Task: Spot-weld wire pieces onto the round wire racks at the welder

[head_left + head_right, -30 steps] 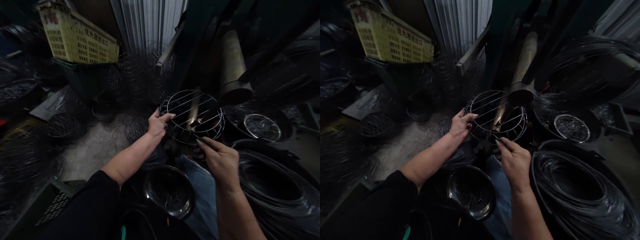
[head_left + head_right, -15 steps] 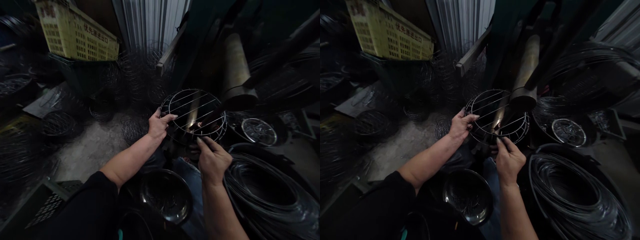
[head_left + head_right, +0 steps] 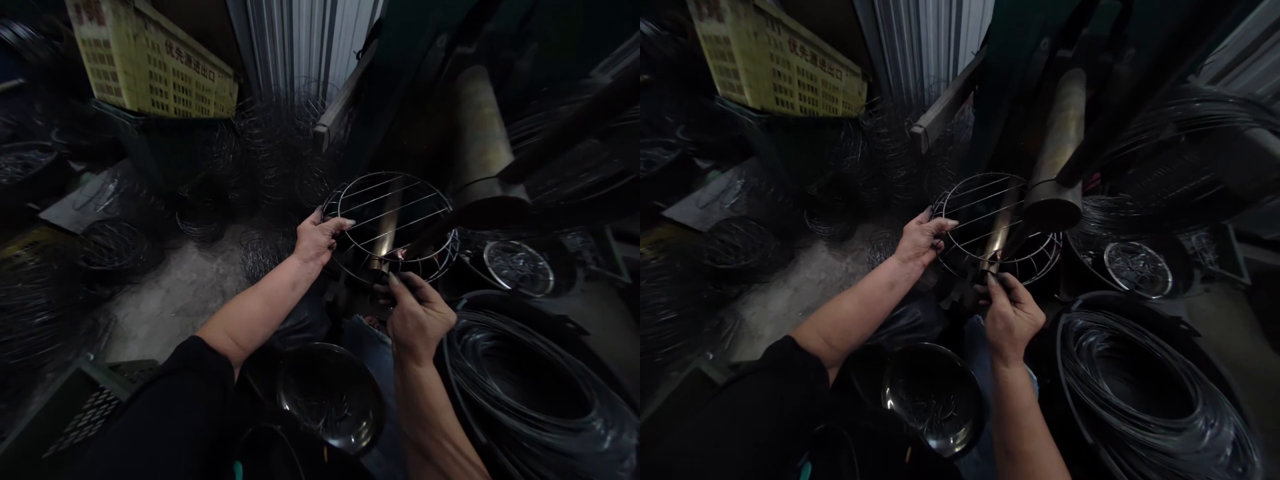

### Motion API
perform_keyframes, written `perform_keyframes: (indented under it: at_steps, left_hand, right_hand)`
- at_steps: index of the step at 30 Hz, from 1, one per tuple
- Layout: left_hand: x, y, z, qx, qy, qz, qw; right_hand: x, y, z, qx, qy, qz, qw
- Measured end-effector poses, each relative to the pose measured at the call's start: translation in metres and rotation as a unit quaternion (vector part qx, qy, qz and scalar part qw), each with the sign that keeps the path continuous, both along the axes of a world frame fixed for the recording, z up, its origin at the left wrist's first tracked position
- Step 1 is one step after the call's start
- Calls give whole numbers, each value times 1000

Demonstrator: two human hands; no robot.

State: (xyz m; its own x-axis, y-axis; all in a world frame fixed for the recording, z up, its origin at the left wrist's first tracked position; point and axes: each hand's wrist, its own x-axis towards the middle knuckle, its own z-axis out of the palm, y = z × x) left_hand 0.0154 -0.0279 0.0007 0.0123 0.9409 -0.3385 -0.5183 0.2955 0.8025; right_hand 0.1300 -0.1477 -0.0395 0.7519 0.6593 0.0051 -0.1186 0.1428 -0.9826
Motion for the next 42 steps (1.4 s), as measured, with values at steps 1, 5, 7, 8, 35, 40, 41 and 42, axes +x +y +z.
perform_keyframes:
  at_steps: [1,5,7,8,35,40,41,42]
  left_hand:
    - [0,1,0,-2,-1,-3,1000]
    - [-2,3,1,1,-7,-12,1000]
    - [-2,2,2,5,-12,-13,1000]
    - [-2,1,2,6,-13,-13,1000]
    - [12,15,-3,-50,25,8,998]
    - [13,15,-3,-50,30,3,998]
    - [13,15,-3,-49,31,2,998]
    - [12,15,-3,-49,32,3,998]
  right_hand:
    - [-1,0,0,2,2,-4,1000]
    - [-4,1,0,6,16,-8,1000]
    - [-4,2,0,12,21,-7,1000]
    - [-5,2,0,16,21,-10,1000]
    - [16,-5,-9,-45,-147,-16,988]
    - [11,-3,-5,-48,-90,12,995]
    - [10,-3,-4,-44,-75,18,996]
    - [9,-2,-4,-40,-64,22,997]
